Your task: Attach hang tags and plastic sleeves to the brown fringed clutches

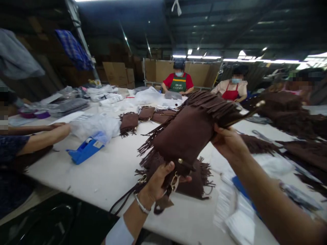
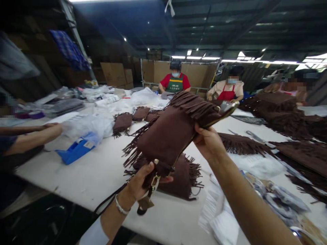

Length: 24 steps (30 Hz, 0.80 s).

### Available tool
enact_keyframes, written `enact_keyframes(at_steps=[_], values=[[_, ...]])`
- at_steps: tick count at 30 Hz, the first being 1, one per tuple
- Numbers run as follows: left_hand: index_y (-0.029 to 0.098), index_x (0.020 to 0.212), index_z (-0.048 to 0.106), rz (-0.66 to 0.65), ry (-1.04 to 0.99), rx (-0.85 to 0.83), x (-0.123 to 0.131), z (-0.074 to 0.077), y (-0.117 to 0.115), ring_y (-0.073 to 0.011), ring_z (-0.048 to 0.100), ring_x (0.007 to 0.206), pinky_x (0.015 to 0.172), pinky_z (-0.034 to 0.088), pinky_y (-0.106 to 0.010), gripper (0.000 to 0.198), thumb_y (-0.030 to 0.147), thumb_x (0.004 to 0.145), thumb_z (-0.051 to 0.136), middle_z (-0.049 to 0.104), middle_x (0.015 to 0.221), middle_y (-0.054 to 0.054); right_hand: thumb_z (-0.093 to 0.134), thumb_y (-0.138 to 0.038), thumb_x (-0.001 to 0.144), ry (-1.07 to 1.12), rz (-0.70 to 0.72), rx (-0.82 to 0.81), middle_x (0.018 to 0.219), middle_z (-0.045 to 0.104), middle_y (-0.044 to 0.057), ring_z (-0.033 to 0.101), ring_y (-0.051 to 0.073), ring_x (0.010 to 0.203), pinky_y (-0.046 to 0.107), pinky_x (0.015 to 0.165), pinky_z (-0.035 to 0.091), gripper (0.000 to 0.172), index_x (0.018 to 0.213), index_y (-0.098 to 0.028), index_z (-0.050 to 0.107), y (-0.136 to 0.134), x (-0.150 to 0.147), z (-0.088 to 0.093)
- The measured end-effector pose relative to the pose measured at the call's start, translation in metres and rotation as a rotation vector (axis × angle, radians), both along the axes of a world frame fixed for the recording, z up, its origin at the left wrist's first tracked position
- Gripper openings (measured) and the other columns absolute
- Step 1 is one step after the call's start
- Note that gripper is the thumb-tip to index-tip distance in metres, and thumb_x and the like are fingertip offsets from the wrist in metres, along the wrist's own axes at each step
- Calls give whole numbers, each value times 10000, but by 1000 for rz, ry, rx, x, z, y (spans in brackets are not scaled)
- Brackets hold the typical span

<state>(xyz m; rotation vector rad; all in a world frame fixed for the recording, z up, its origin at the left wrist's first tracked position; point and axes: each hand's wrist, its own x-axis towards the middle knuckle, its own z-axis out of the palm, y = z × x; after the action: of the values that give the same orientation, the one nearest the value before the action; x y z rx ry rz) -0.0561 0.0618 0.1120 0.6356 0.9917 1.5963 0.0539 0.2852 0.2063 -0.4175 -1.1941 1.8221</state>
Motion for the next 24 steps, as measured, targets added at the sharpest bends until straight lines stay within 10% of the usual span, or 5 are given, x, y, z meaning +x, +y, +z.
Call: enact_keyframes(at_steps=[6,9,17,24], values=[[63,899,639,25,123,-383,-31,-43,-42,-108,533,367,455,491,-256,566,609,799,527,707,680,-137,630,-200,782,-267,7,-426,931,719,10,658,167,939,336,844,557,83,861,-218,611,-60,3,-154],[73,891,624,7,162,-613,-39,-77,-68,-131,566,388,367,398,-201,602,653,764,526,692,642,-125,624,-174,795,-528,49,-503,871,720,2,680,140,867,305,825,563,68,830,-211,578,-86,16,-203],[109,912,612,-28,313,-598,-42,-88,-91,-108,531,399,375,330,-193,533,619,775,537,703,681,-94,792,-354,682,-868,206,-416,632,690,103,644,189,458,227,365,471,316,742,-123,584,-103,56,-194],[163,746,538,-75,772,-511,-42,-62,-65,-102,454,344,371,338,-225,384,540,812,504,619,559,-7,698,-517,747,-579,-36,-797,774,687,77,677,137,656,192,516,527,435,927,-149,552,-119,41,-184]])
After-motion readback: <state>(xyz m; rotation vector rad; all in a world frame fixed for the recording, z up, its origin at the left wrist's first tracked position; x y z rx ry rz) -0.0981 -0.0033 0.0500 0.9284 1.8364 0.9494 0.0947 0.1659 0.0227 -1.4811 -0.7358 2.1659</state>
